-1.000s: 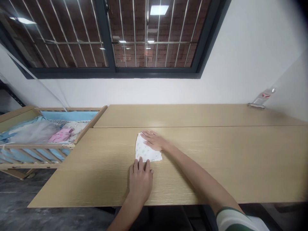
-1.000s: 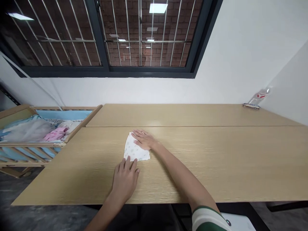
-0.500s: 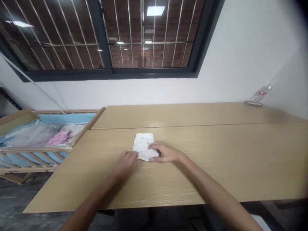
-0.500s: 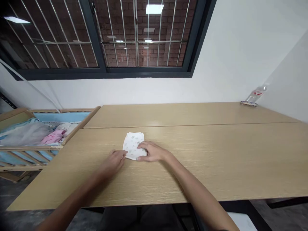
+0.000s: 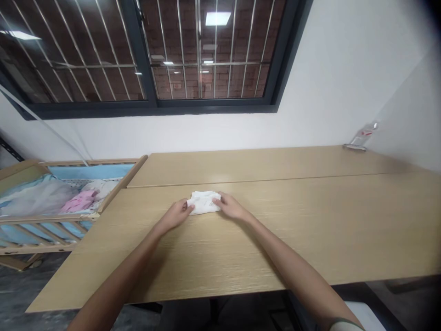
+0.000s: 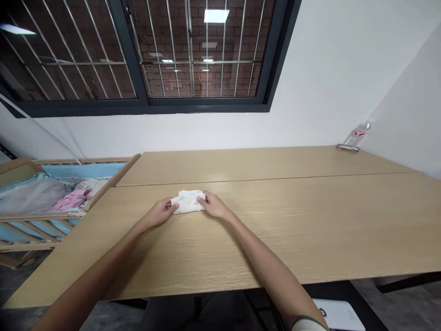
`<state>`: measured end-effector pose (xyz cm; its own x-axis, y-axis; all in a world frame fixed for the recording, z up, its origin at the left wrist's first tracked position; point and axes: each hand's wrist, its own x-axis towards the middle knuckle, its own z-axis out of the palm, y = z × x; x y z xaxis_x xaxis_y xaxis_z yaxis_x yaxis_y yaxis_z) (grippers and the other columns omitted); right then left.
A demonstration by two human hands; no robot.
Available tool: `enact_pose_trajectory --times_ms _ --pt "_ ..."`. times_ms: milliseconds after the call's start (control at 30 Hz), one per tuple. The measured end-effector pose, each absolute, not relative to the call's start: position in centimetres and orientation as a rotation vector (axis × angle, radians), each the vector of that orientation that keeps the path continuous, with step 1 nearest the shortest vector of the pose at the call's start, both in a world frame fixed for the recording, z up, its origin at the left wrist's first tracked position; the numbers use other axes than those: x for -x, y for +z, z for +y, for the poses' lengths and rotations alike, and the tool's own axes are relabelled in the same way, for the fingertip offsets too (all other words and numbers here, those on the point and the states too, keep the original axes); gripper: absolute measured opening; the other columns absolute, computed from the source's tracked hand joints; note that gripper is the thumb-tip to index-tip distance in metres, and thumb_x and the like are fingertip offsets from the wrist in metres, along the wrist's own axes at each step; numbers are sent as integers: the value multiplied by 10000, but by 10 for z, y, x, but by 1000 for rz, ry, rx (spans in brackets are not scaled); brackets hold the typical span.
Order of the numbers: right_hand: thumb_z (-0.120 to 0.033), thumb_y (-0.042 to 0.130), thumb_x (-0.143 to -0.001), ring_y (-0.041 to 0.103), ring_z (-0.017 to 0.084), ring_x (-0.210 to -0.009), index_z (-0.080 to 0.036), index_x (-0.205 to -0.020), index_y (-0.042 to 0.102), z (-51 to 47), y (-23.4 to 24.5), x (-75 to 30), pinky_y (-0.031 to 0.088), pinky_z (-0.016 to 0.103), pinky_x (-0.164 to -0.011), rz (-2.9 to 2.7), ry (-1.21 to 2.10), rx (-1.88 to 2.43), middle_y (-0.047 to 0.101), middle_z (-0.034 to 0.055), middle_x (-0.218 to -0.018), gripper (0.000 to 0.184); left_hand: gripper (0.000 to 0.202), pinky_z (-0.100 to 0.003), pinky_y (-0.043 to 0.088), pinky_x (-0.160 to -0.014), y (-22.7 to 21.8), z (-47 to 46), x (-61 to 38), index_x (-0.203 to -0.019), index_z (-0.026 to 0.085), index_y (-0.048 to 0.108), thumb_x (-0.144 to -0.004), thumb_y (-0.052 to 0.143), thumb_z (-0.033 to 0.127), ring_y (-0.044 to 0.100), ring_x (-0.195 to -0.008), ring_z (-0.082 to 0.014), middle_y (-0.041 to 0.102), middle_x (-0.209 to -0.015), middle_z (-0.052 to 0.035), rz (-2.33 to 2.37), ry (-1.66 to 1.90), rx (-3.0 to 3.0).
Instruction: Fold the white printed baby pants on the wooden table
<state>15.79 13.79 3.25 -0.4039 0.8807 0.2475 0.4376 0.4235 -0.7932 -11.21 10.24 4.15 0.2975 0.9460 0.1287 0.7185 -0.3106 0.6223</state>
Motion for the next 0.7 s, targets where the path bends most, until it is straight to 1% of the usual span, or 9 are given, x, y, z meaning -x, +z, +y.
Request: enact_pose_trajectory --times_ms 100,167,233,300,433,500,600,633,700 --pt "-484 522 -963 605 198 -748 -188 -969 623 154 27 -149 477 298 -697 -1932 732 1302 686 38 -833 312 404 -289 419 -654 40 122 103 -945 189 601 -996 386 527 630 -738 -208 684 -809 -44 1666 698 -2119" --pt "-420 534 -958 605 197 -760 -191 -988 598 162 25 -141 461 288 -689 -1870 659 1431 679 44 -849 239 378 -306 422 -673 37 133 95 -989 196 605 -1011 367 489 647 -763 -232 693 -818 -67 1798 703 -2108" --pt "-367 558 -943 618 206 -806 -191 -1049 581 166 23 -134 463 293 -714 -1813 592 1539 682 62 -906 207 368 -336 440 -706 32 138 88 -1028 196 611 -1018 356 462 670 -804 -269 708 -850 -106 1916 695 -2092" --pt "-345 571 -933 629 220 -877 -192 -1107 567 166 20 -130 474 312 -765 -1780 503 1608 678 90 -1001 232 362 -376 461 -752 25 140 82 -1033 188 622 -1015 375 452 687 -850 -304 719 -894 -143 2002 684 -2089" --pt "-402 551 -942 631 255 -982 -176 -1193 549 159 14 -129 501 368 -847 -1750 382 1647 628 147 -1174 338 336 -446 471 -907 18 138 80 -1067 173 628 -1003 441 446 679 -1018 -331 717 -1051 -171 2075 728 -2134" --pt "-414 505 -961 613 286 -1079 -144 -1264 530 153 15 -131 498 409 -917 -1753 276 1611 595 184 -1247 407 391 -468 437 -1012 19 135 79 -1217 144 582 -1008 435 440 608 -1196 -340 658 -1252 -202 2102 789 -2154" --pt "-373 421 -998 494 320 -1310 -100 -1380 492 145 21 -127 400 466 -1091 -1923 15 1436 521 223 -1406 475 571 -452 339 -1159 18 131 73 -1454 83 390 -1029 359 464 393 -1447 -313 420 -1551 -226 1988 951 -2294" --pt "-362 402 -1006 440 315 -1375 -97 -1420 474 142 22 -124 354 469 -1137 -2026 -50 1356 488 219 -1464 497 619 -442 308 -1192 16 130 70 -1497 71 330 -1033 328 481 325 -1493 -299 353 -1600 -221 1879 1002 -2382" --pt "-350 381 -1012 335 289 -1470 -102 -1498 420 137 24 -116 269 459 -1199 -2237 -114 1223 413 190 -1565 547 692 -454 264 -1229 10 128 63 -1546 57 251 -1033 278 521 234 -1538 -289 289 -1637 -216 1643 1024 -2539"
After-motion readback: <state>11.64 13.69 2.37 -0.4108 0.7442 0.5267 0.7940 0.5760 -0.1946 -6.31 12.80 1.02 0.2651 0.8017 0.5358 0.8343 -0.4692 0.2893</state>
